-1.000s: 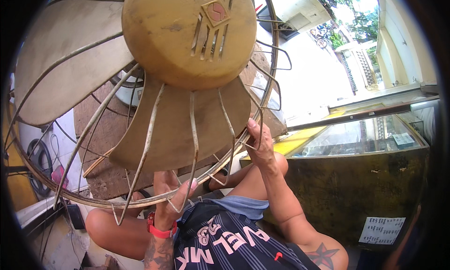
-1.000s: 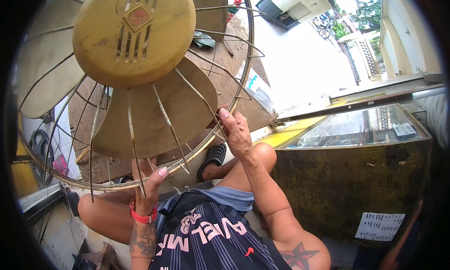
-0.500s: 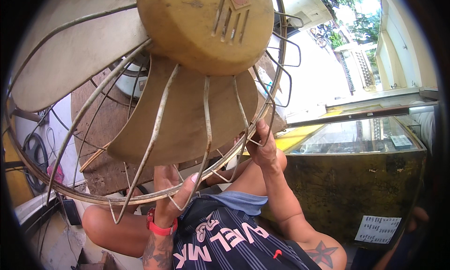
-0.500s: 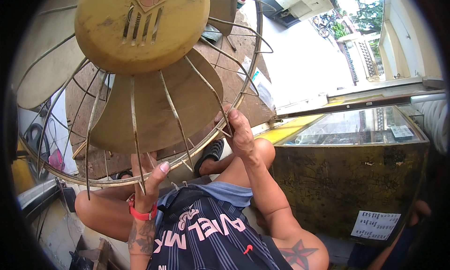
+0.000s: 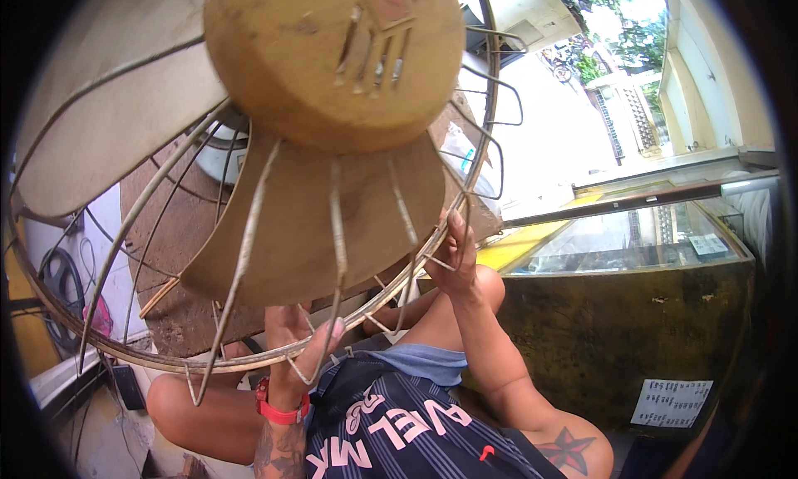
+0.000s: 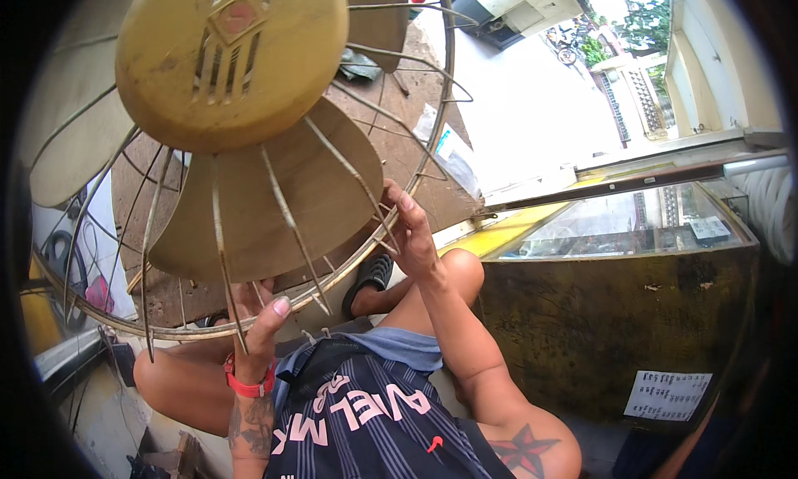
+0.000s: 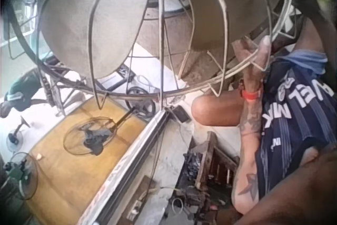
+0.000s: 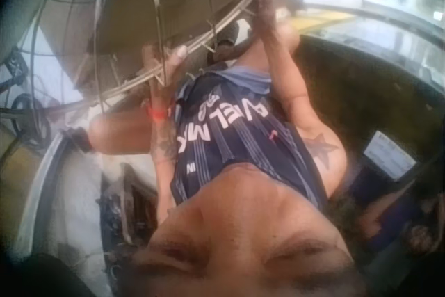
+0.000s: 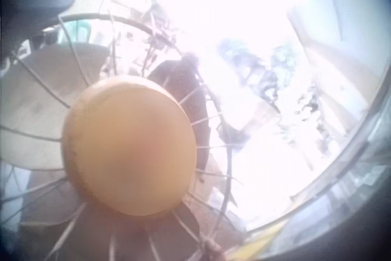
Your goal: The person assembles a table fan by attaching the fan blades to the motor hub, fitting the front wire cage, and connecting the power cord. The person then turns the fan on to test operation.
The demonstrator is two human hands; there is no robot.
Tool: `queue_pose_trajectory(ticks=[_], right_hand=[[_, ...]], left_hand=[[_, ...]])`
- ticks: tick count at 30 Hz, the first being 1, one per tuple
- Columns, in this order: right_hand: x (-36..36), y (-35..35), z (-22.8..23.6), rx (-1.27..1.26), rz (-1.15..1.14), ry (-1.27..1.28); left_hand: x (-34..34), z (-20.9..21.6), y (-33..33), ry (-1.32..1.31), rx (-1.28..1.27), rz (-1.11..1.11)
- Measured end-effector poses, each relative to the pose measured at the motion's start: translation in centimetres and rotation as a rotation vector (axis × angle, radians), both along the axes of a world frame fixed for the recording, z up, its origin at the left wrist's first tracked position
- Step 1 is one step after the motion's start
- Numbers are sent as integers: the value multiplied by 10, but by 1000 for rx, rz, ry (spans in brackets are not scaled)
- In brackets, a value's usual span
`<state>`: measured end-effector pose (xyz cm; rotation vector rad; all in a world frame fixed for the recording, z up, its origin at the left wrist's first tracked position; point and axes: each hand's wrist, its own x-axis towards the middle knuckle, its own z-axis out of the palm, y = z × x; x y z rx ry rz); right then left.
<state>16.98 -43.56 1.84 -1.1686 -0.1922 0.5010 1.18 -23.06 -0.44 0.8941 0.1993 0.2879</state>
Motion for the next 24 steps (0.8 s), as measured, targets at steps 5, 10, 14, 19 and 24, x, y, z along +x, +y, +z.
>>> queue_pose_trajectory(ticks=[5,10,14,19,24], right_hand=[[9,0,-2,267,185,-2],[21,1,18,17,9,-182],[32,-4,31,2,40,-216],[35,-13,39,-63,1,-106],[77,-21,58,-191,-94,-181]], left_hand=[[0,3,1,-23,-35,18],[-2,9,4,37,11,-4],[-1,13,11,-32,14,48],[-2,16,10,-41,62,-34],[15,11,-28,-39,130,-138]])
